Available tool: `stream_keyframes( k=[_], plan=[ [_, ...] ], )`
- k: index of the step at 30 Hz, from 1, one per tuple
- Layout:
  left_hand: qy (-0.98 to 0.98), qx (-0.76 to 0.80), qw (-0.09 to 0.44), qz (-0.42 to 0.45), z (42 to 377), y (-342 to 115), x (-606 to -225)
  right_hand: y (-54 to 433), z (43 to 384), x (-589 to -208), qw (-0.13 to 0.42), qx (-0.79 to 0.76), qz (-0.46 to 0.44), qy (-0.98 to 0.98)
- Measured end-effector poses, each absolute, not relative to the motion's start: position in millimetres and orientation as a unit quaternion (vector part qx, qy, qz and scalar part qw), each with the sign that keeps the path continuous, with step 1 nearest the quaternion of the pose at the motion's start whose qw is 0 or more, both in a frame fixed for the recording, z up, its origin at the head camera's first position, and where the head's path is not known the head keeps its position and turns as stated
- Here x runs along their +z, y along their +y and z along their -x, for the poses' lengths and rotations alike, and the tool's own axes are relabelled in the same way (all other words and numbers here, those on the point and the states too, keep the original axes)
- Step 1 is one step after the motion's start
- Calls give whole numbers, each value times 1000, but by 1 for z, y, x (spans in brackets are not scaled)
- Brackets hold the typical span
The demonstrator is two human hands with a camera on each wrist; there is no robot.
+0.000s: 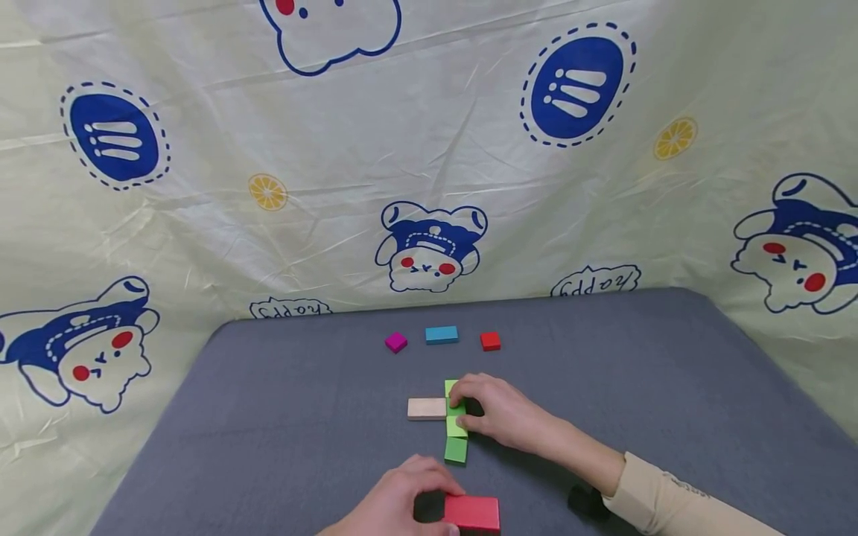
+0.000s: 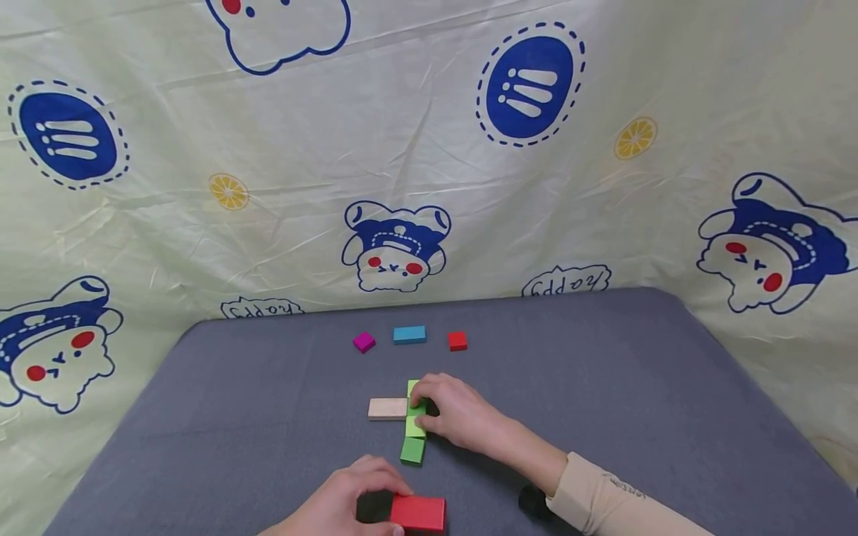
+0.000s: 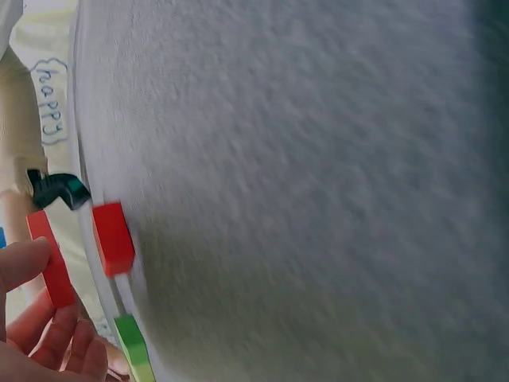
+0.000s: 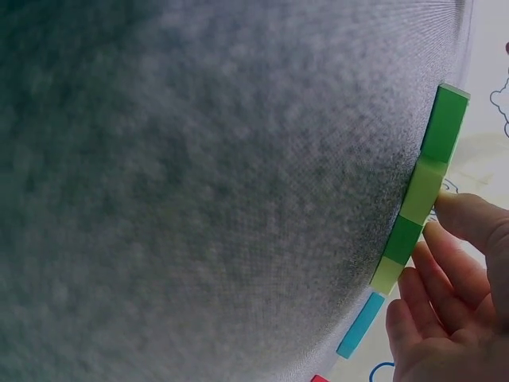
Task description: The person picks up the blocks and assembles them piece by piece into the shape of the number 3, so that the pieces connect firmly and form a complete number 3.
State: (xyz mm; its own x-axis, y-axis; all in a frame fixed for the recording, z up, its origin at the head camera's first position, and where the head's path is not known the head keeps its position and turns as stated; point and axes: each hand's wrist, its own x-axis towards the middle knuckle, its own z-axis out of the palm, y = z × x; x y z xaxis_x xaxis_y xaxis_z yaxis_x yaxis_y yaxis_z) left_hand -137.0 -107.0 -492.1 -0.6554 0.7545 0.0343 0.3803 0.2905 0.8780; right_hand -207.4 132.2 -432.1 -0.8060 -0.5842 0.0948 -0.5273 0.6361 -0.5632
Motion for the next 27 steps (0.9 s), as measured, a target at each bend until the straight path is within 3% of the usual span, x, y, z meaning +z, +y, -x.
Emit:
stream_keyframes(
  k=[9, 27],
  plan=[
    [814, 464, 160, -311, 123, -122, -428, 132, 207, -433, 60, -308, 294, 903],
    [877, 392, 154, -232, 132, -142, -437, 130, 206, -433, 45, -312, 301, 900]
  ],
)
